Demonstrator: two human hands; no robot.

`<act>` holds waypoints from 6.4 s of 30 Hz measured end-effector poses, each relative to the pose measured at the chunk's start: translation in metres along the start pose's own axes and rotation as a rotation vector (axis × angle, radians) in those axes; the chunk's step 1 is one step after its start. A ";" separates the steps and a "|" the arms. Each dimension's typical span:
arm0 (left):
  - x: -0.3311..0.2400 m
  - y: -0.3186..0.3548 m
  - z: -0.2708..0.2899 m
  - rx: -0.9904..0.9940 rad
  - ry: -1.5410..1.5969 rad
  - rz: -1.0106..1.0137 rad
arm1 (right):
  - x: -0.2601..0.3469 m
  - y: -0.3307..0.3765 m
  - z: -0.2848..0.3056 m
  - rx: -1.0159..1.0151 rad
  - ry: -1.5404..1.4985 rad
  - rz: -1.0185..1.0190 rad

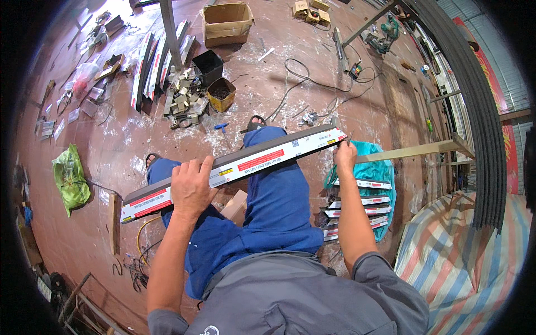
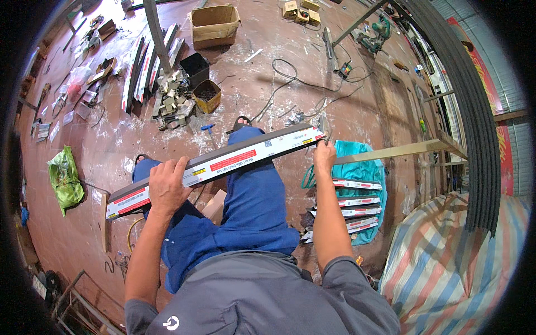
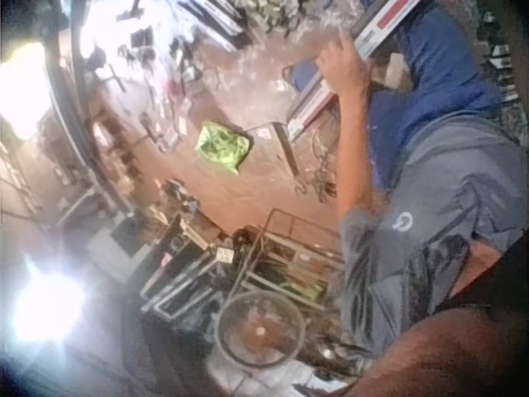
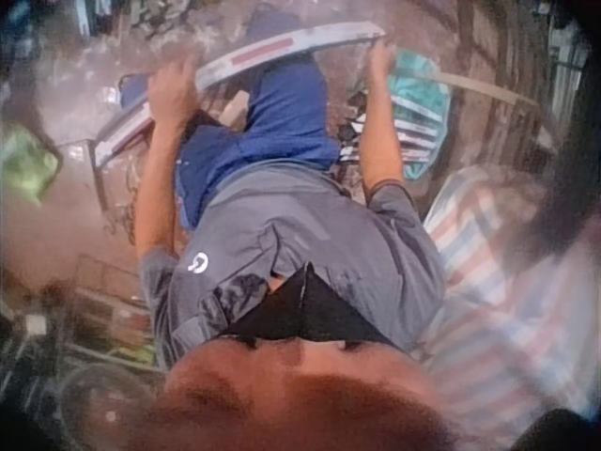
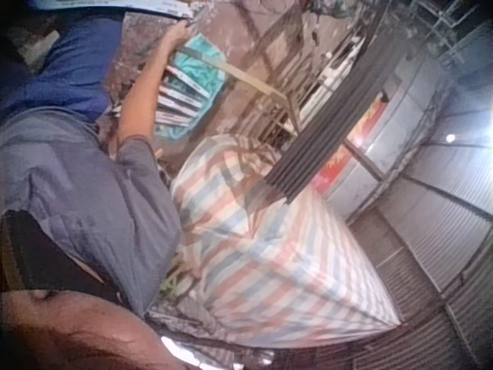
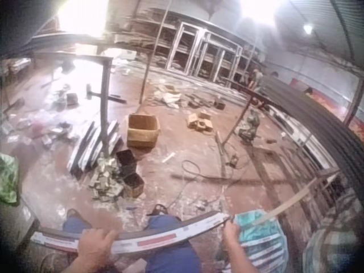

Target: The person sits on the floor and uses scissors to cut black cables from long packaged items. They repeatedly pick up packages, cut the cables, and place the cut pieces into a green bag.

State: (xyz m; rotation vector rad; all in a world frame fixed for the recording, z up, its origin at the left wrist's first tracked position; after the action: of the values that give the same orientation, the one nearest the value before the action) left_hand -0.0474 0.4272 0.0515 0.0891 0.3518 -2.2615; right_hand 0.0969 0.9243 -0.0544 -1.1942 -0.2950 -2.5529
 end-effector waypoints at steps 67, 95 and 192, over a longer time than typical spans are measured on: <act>0.245 0.263 -0.014 -1.029 1.144 1.408 | -0.002 0.039 0.005 0.102 -0.576 -0.075; 0.277 0.300 -0.043 -0.747 1.469 1.411 | -0.020 0.032 -0.011 0.140 -0.807 -0.159; 0.237 0.171 -0.091 -1.044 2.140 0.755 | -0.028 0.006 0.033 0.368 -0.362 0.099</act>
State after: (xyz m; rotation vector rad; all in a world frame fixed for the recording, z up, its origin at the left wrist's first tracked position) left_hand -0.0790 0.1733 -0.1162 1.6511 1.9382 -0.2184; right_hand 0.1393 0.9342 -0.0544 -1.4678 -0.7309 -2.0676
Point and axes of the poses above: each hand's wrist, its own y-axis away from the middle knuckle, its own z-axis out of the back of the hand, x = y × z, the point moved 6 cm from there along -y, towards the middle knuckle, and after that the axes turned 3 degrees about -y, right-handed, at the moved point
